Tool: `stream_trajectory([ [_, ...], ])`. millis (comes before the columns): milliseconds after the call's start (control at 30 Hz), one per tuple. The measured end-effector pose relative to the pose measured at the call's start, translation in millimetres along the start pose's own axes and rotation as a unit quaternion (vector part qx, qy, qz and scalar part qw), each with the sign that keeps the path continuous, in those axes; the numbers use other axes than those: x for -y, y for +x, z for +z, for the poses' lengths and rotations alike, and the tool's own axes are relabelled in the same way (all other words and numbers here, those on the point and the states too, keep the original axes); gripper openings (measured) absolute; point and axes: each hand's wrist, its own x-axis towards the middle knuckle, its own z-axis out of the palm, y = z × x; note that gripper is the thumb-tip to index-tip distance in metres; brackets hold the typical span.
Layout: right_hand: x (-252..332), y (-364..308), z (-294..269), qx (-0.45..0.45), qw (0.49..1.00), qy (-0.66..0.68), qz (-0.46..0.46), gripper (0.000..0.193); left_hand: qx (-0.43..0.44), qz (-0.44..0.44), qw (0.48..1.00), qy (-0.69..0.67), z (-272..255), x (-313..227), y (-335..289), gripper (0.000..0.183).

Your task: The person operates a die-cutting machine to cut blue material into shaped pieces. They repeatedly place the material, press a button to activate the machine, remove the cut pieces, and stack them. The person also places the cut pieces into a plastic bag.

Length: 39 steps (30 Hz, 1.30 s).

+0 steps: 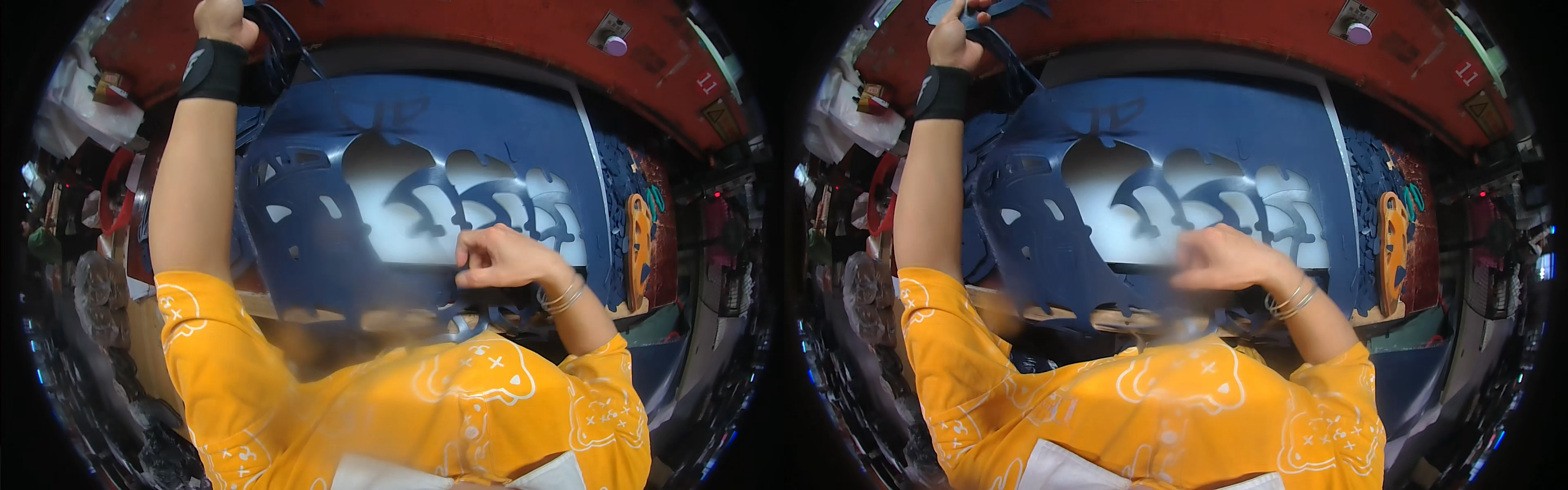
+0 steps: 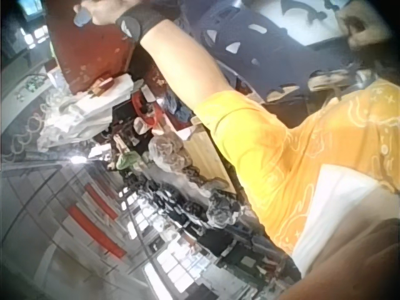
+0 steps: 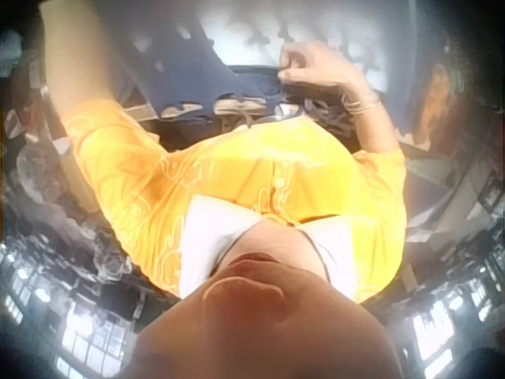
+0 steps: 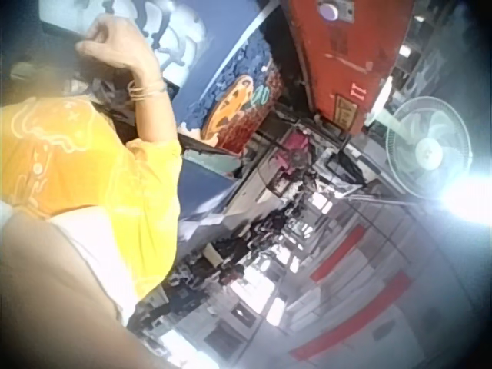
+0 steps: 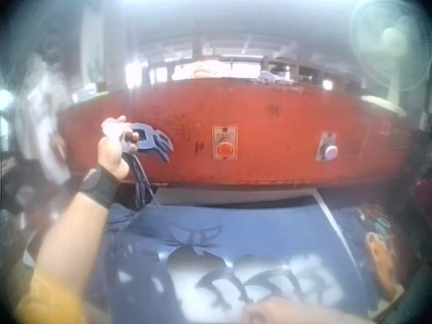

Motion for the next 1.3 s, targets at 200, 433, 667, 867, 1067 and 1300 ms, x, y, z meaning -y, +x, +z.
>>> stream_trajectory([
  [200, 51, 60, -22, -0.309, 0.909, -0.103, -0.26, 0.042, 0.015, -0.036, 0.999, 0.011, 37, -3, -30, 0.031],
  [433, 49, 179, -47, -0.313, 0.913, -0.261, -0.001, 0.027, 0.059, -0.027, 0.997, 0.03, 68, -8, -53, 0.033],
  [667, 40, 165, -55, -0.513, 0.76, -0.325, -0.231, 0.06, 0.09, 0.042, 0.987, 0.124, 45, -58, -88, 0.036],
  [867, 63, 102, 73, -0.188, 0.88, -0.281, -0.334, 0.058, 0.321, 0.117, 0.832, 0.438, -34, -90, -183, 0.037],
  [1067, 47, 117, 109, -0.251, 0.861, -0.294, -0.329, 0.045, 0.322, -0.096, 0.858, 0.388, -58, -83, -289, 0.04],
  [1300, 49, 94, 106, -0.182, 0.861, -0.23, -0.416, 0.019, 0.363, -0.081, 0.813, 0.448, -70, -81, -313, 0.047],
])
